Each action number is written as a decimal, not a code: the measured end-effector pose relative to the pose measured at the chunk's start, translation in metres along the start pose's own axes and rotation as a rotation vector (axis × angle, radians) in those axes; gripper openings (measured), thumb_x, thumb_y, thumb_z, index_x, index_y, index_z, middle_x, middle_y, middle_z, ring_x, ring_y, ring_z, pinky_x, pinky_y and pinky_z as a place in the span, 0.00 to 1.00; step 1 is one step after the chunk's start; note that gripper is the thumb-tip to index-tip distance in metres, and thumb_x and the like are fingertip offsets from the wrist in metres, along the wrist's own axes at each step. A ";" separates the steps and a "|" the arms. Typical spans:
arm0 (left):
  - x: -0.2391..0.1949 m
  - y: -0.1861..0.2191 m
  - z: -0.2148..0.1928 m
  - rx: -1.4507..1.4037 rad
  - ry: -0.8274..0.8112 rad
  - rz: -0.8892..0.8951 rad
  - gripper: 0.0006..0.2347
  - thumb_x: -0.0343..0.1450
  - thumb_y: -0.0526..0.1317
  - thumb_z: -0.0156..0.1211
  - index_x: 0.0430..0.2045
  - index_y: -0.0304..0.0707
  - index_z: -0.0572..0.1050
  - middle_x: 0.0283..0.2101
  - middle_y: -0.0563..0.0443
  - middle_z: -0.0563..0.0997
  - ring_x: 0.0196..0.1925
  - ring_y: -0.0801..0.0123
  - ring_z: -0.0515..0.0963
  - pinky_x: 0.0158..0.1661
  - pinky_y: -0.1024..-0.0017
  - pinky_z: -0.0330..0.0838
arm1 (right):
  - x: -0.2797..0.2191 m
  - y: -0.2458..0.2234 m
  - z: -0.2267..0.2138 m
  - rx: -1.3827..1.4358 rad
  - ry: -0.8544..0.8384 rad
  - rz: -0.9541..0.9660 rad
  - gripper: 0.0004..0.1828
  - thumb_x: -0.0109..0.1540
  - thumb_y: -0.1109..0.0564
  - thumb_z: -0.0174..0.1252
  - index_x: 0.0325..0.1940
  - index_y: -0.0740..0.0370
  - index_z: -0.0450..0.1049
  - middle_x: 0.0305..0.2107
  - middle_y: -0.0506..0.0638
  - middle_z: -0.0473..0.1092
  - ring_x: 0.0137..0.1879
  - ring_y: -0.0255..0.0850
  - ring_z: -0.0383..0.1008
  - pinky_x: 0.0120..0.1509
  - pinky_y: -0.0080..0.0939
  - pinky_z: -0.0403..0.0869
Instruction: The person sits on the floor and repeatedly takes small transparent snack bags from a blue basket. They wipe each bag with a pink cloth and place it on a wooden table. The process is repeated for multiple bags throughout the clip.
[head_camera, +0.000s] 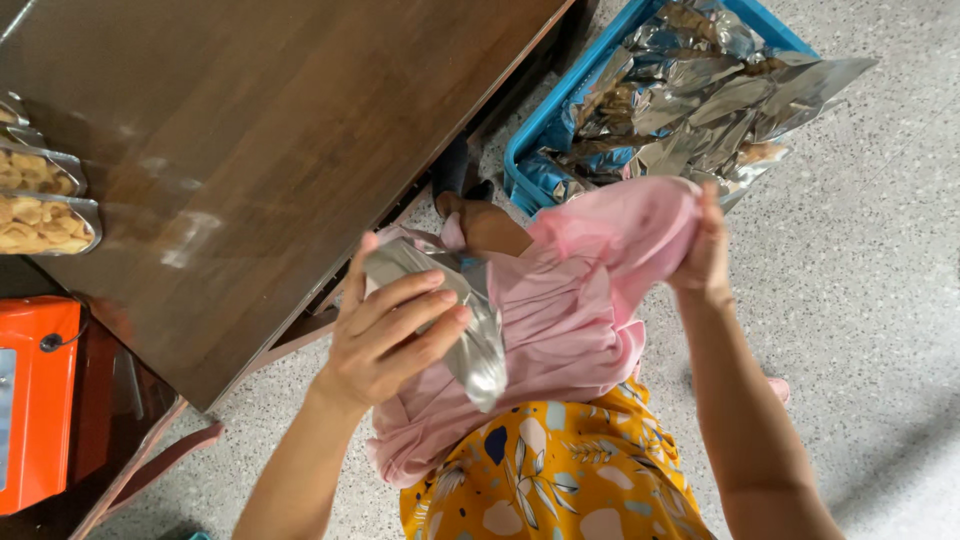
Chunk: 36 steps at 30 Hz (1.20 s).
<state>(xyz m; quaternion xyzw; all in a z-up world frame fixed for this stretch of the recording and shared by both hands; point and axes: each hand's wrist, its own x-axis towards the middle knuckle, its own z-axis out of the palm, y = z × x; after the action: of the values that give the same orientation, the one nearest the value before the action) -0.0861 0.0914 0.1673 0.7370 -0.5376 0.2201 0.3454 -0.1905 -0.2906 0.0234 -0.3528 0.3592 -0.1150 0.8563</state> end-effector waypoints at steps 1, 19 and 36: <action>0.018 0.001 -0.007 -0.029 -0.115 0.007 0.11 0.66 0.39 0.72 0.41 0.52 0.80 0.47 0.62 0.78 0.57 0.69 0.76 0.66 0.41 0.61 | -0.008 -0.012 -0.006 0.104 -0.019 -0.017 0.30 0.62 0.38 0.58 0.60 0.60 0.70 0.48 0.58 0.74 0.58 0.52 0.75 0.63 0.62 0.79; -0.056 -0.044 0.191 -0.767 -0.387 -1.096 0.08 0.73 0.37 0.65 0.41 0.33 0.78 0.42 0.45 0.82 0.40 0.62 0.81 0.40 0.68 0.77 | -0.084 0.035 0.016 -1.652 -0.604 -0.549 0.19 0.61 0.48 0.68 0.25 0.66 0.79 0.17 0.51 0.72 0.19 0.40 0.70 0.26 0.44 0.73; -0.048 -0.041 0.187 -0.464 -0.059 -1.182 0.05 0.73 0.38 0.63 0.40 0.39 0.80 0.34 0.50 0.85 0.34 0.70 0.82 0.36 0.72 0.75 | -0.052 0.059 0.000 -1.461 -0.405 -0.361 0.21 0.60 0.50 0.70 0.19 0.65 0.78 0.08 0.48 0.67 0.14 0.37 0.64 0.19 0.43 0.62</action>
<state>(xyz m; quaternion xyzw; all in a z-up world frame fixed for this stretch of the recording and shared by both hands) -0.0720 -0.0099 -0.0019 0.8212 -0.0831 -0.1502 0.5442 -0.2306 -0.2243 0.0104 -0.8945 0.1174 0.0800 0.4239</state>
